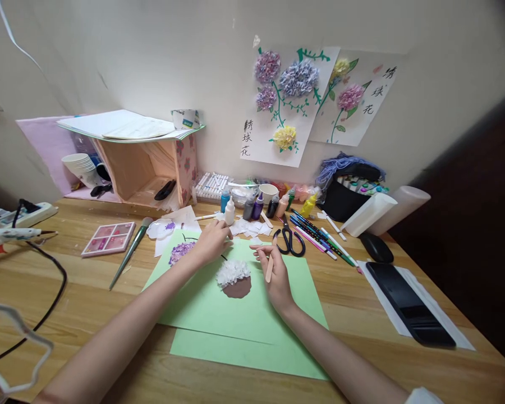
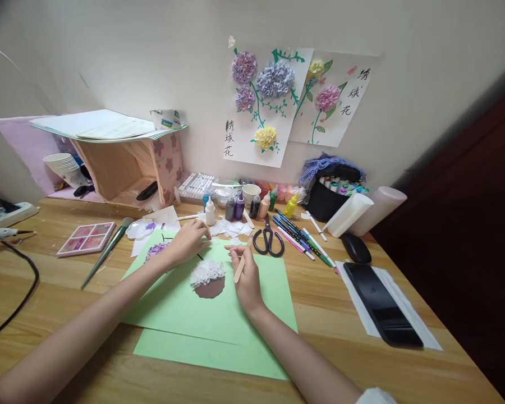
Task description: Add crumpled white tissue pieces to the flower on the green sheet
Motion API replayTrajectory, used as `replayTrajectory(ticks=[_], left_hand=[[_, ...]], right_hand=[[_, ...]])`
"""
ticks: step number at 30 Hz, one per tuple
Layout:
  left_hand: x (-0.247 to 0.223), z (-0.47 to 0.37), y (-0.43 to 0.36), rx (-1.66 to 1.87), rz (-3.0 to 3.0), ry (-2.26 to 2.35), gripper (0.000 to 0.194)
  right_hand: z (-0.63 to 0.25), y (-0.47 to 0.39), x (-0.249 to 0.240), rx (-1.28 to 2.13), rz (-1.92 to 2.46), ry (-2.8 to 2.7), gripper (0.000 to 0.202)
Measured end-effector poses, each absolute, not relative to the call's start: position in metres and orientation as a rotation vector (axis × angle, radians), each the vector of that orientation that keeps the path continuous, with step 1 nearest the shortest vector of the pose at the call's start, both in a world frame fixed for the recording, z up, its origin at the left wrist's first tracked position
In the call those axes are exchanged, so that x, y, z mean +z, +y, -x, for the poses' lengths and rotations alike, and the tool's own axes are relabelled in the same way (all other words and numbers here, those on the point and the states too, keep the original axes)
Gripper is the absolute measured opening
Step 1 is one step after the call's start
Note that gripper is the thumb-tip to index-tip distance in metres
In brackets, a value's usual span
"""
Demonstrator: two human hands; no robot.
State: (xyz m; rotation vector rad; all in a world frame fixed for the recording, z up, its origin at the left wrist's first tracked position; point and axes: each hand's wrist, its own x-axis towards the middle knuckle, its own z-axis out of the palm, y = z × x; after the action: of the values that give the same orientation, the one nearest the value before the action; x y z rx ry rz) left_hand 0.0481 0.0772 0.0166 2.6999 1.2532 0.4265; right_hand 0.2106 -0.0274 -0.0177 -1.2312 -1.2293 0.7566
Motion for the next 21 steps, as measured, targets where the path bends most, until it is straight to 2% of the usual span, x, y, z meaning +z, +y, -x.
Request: replayTrajectory(ticks=[7,14,21], left_hand=[[0.002,-0.058,0.088,0.391,-2.718,1.232,0.017],[0.031,-0.037,0.059,0.479,-2.426,1.050,0.020],[0.047,-0.032,0.028,0.338,-2.229,0.871,0.025]], right_hand=[[-0.212,-0.028,-0.019,0.761,1.219,-1.235,0.017],[-0.213,-0.026,-0.020,0.732,1.161,-1.243,0.011],[-0.212,-0.032,-0.023,0.852,1.029,-1.383,0.017]])
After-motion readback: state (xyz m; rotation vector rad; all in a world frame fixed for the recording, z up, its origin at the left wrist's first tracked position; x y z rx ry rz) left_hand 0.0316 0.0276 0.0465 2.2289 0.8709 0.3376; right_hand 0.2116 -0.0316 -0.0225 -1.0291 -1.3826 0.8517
